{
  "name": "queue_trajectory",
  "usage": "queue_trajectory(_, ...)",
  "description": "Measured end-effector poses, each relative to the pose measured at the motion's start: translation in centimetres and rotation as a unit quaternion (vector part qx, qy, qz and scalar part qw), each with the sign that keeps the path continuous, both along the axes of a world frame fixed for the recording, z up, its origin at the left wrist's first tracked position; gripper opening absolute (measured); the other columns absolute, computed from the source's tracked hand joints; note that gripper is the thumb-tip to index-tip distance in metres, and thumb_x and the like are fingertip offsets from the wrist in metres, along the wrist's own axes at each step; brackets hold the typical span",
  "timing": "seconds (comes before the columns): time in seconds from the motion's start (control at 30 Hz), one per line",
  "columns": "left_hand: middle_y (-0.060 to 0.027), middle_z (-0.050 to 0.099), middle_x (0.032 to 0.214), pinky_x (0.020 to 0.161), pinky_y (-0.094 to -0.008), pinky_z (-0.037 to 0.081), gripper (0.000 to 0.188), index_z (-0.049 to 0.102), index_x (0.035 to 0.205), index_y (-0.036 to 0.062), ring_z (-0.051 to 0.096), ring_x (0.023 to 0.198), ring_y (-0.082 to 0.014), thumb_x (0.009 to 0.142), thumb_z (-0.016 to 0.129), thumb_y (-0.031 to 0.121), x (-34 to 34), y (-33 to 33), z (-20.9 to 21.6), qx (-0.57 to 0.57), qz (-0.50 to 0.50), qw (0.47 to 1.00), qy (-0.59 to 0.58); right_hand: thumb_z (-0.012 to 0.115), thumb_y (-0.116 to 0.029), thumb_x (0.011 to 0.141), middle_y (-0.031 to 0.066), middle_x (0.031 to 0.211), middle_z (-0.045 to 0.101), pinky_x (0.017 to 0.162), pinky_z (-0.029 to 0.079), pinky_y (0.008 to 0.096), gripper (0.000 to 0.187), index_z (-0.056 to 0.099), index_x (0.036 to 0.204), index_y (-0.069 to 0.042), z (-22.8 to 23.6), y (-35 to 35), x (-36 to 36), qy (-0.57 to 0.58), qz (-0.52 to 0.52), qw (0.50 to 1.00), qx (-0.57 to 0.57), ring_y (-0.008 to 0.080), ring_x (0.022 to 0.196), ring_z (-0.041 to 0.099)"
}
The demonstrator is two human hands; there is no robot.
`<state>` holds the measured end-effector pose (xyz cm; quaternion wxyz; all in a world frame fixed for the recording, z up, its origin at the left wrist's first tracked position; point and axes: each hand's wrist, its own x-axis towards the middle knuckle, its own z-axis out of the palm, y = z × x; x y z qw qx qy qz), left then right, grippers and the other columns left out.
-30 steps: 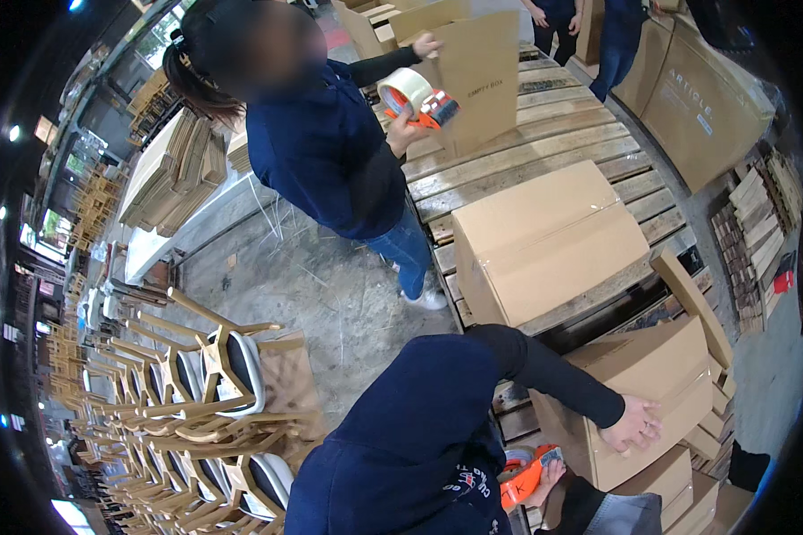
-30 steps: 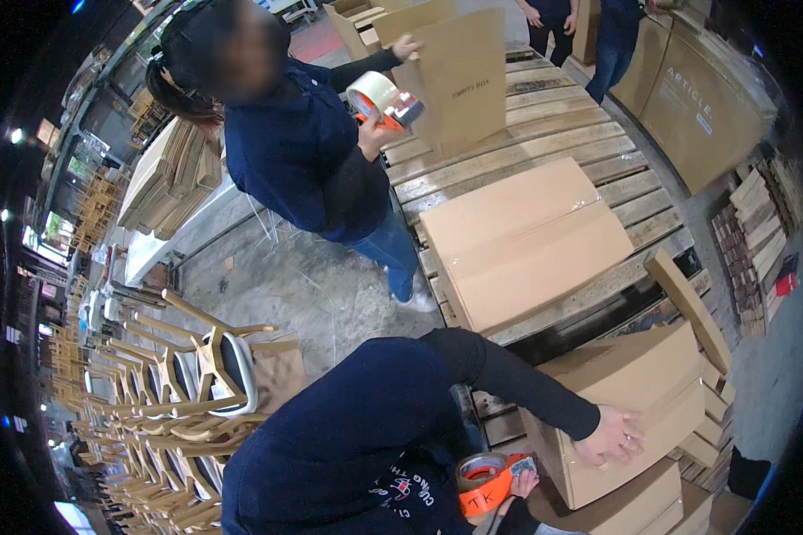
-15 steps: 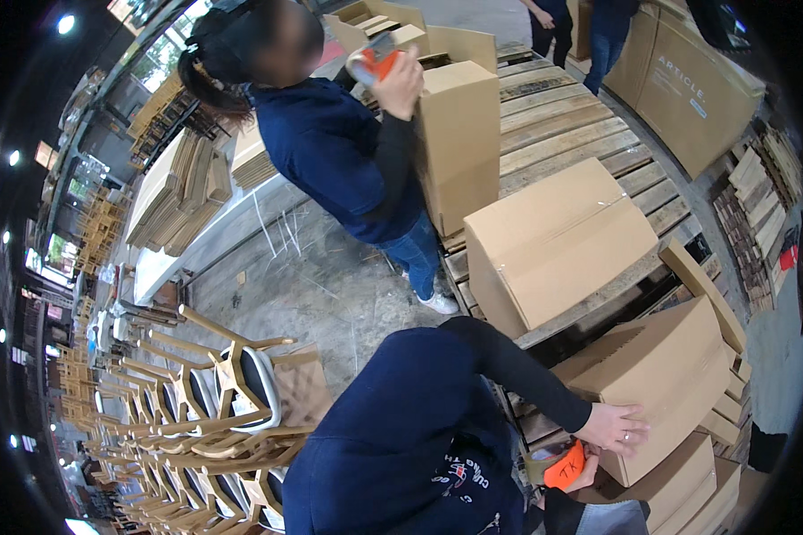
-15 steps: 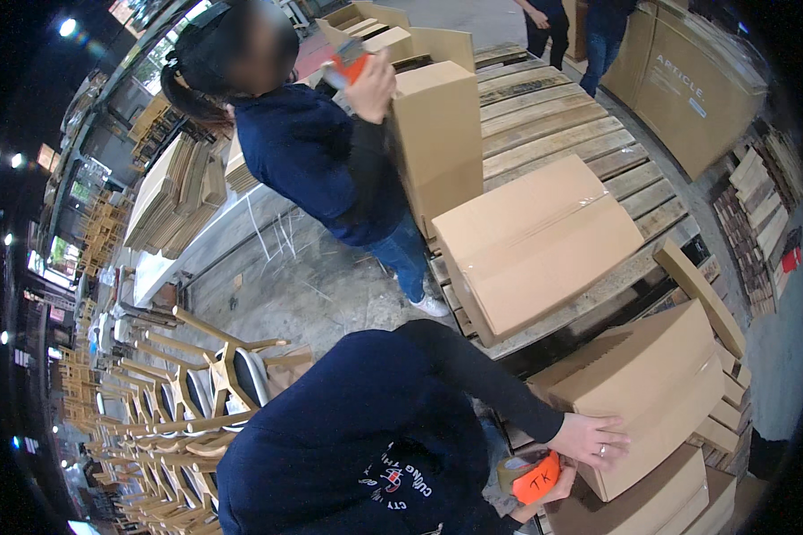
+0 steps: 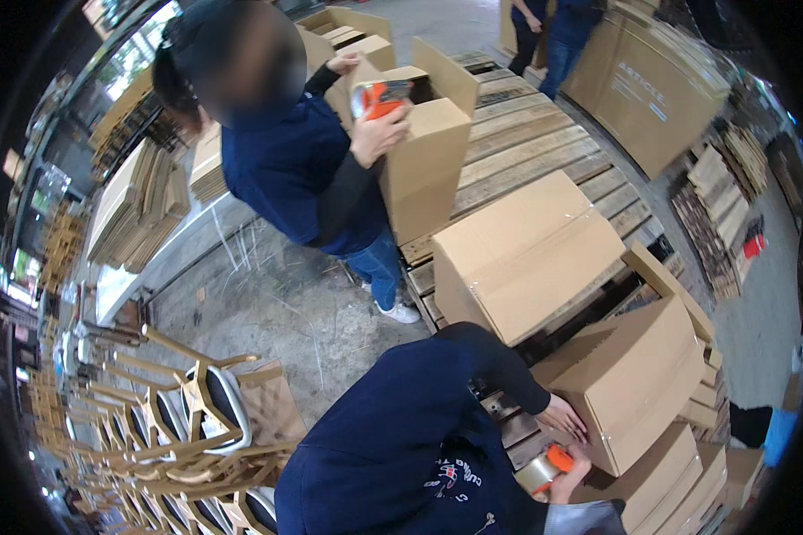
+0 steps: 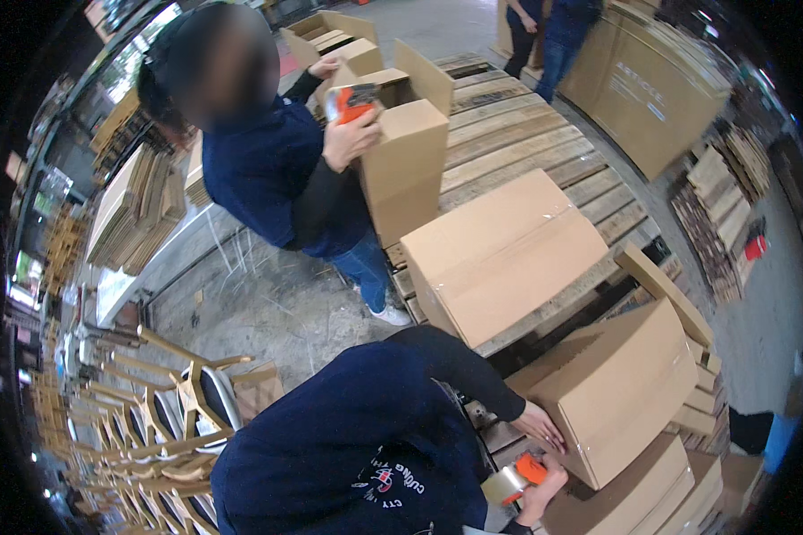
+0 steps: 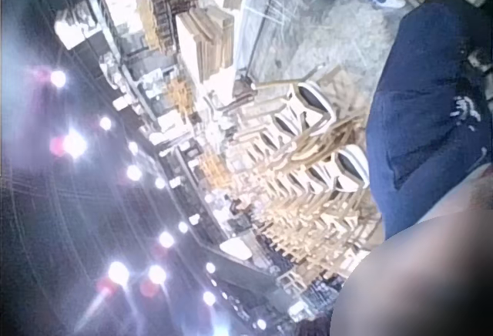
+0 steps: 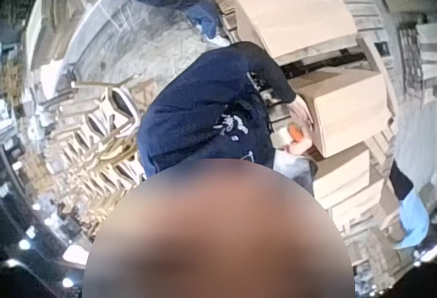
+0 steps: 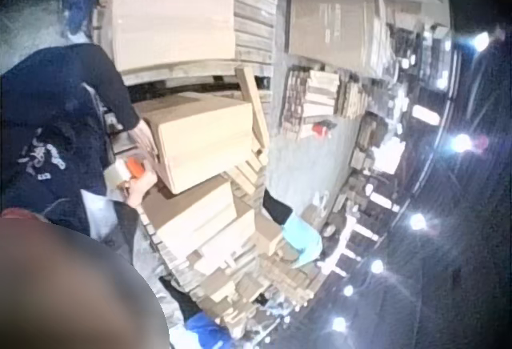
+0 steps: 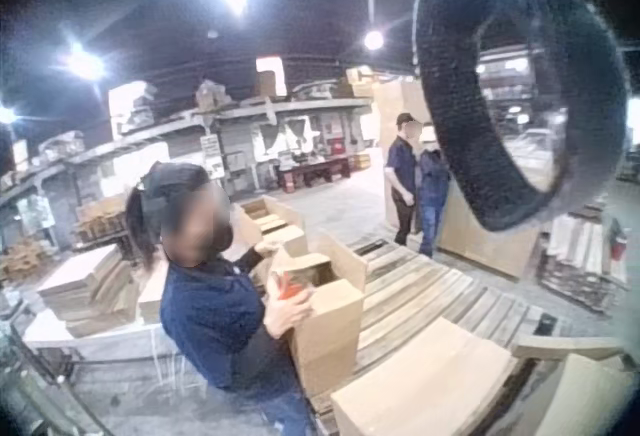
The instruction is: The person repeatedly picks up cardboard boxes, folds the flaps closed, and seals them with packing tape using a handheld dispenser. Sealed boxes are placed on a wooden pallet. Other workers are visible nearby performing similar tasks.
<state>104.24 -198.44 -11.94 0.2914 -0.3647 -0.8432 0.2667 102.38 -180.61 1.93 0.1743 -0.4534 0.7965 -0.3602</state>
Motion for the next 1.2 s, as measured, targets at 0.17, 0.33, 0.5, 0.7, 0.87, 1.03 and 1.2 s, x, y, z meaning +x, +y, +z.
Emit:
queue_trajectory(0.17, -0.0152, 0.053, 0.124, 0.101, -0.0423, 0.037, 0.053, 0.048, 0.131, 0.0002, 0.049, 0.117, -0.0301, 0.091, 0.049, 0.035, 2.5, 2.0, -4.1, 0.205, 0.03, 0.875, -0.438, 0.072, -0.034, 0.078, 0.0095, 0.077, 0.06, 0.069, 0.044, 0.0303, 0.037, 0.056, 0.077, -0.001, 7.8, 0.1, 0.6, -0.023, 0.052, 0.992, -0.109, 0.0191, 0.076, 0.059)
queue_trajectory(0.33, -0.0231, 0.064, 0.097, 0.083, -0.0514, 0.045, 0.055, 0.052, 0.123, -0.0031, 0.059, 0.092, -0.0435, 0.091, 0.052, 0.042, 11.3, -0.2, 8.6, 0.489, 0.061, 0.63, -0.601, 0.064, -0.024, 0.073, 0.0172, 0.08, 0.06, 0.073, 0.047, 0.0323, 0.033, 0.055, 0.088, 0.004, 9.5, -2.3, 1.3, -0.261, 0.051, 0.942, -0.206, 0.0253, 0.074, 0.059)
queue_trajectory(0.5, -0.0197, 0.059, 0.119, 0.097, -0.0405, 0.042, 0.044, 0.054, 0.122, -0.0001, 0.054, 0.114, -0.0339, 0.088, 0.06, 0.028, 20.4, -11.5, 24.1, 0.807, 0.082, 0.581, -0.071, 0.063, -0.026, 0.074, 0.0158, 0.081, 0.059, 0.073, 0.046, 0.033, 0.033, 0.054, 0.088, 0.003, 7.1, -7.2, 2.8, -0.404, 0.047, 0.879, -0.25, 0.0248, 0.074, 0.059)
queue_trajectory(0.7, -0.0171, 0.063, 0.112, 0.093, -0.0336, 0.045, 0.033, 0.059, 0.113, 0.0001, 0.059, 0.111, -0.0267, 0.082, 0.055, 0.01, 26.4, -17.9, 24.8, 0.757, 0.46, 0.426, 0.184, 0.062, -0.029, 0.076, 0.0141, 0.081, 0.058, 0.074, 0.046, 0.0339, 0.034, 0.053, 0.088, 0.002, 4.1, -11.7, 4.6, -0.509, 0.043, 0.828, -0.231, 0.0241, 0.074, 0.058)
queue_trajectory(0.87, -0.0174, 0.057, 0.119, 0.097, -0.0392, 0.041, 0.038, 0.055, 0.116, 0.0014, 0.053, 0.113, -0.0339, 0.082, 0.06, 0.017, 23.8, -18.3, 21.6, 0.682, 0.446, 0.572, 0.096, 0.062, -0.031, 0.077, 0.0127, 0.081, 0.056, 0.074, 0.046, 0.0346, 0.035, 0.052, 0.088, 0.001, 4.1, -12.0, 3.6, -0.511, 0.055, 0.826, -0.232, 0.0236, 0.073, 0.058)
queue_trajectory(1.03, -0.0201, 0.048, 0.13, 0.099, -0.0435, 0.037, 0.049, 0.048, 0.124, 0.0034, 0.046, 0.12, -0.0348, 0.085, 0.059, 0.03, 19.6, -19.7, 19.4, 0.601, 0.543, 0.576, 0.113, 0.061, -0.036, 0.079, 0.0082, 0.076, 0.051, 0.069, 0.044, 0.0344, 0.036, 0.048, 0.086, -0.003, 4.6, -12.0, -1.7, -0.478, -0.003, 0.822, -0.31, 0.0197, 0.068, 0.053)
queue_trajectory(1.2, -0.0195, 0.043, 0.137, 0.098, -0.0455, 0.037, 0.057, 0.046, 0.13, 0.0055, 0.044, 0.122, -0.0342, 0.085, 0.056, 0.041, 18.9, -19.5, 17.5, 0.539, 0.622, 0.566, 0.052, 0.059, -0.042, 0.087, -0.0004, 0.065, 0.04, 0.055, 0.032, 0.0277, 0.039, 0.037, 0.079, -0.011, 3.0, -11.9, -6.1, -0.682, 0.171, 0.567, -0.429, 0.0108, 0.057, 0.04)
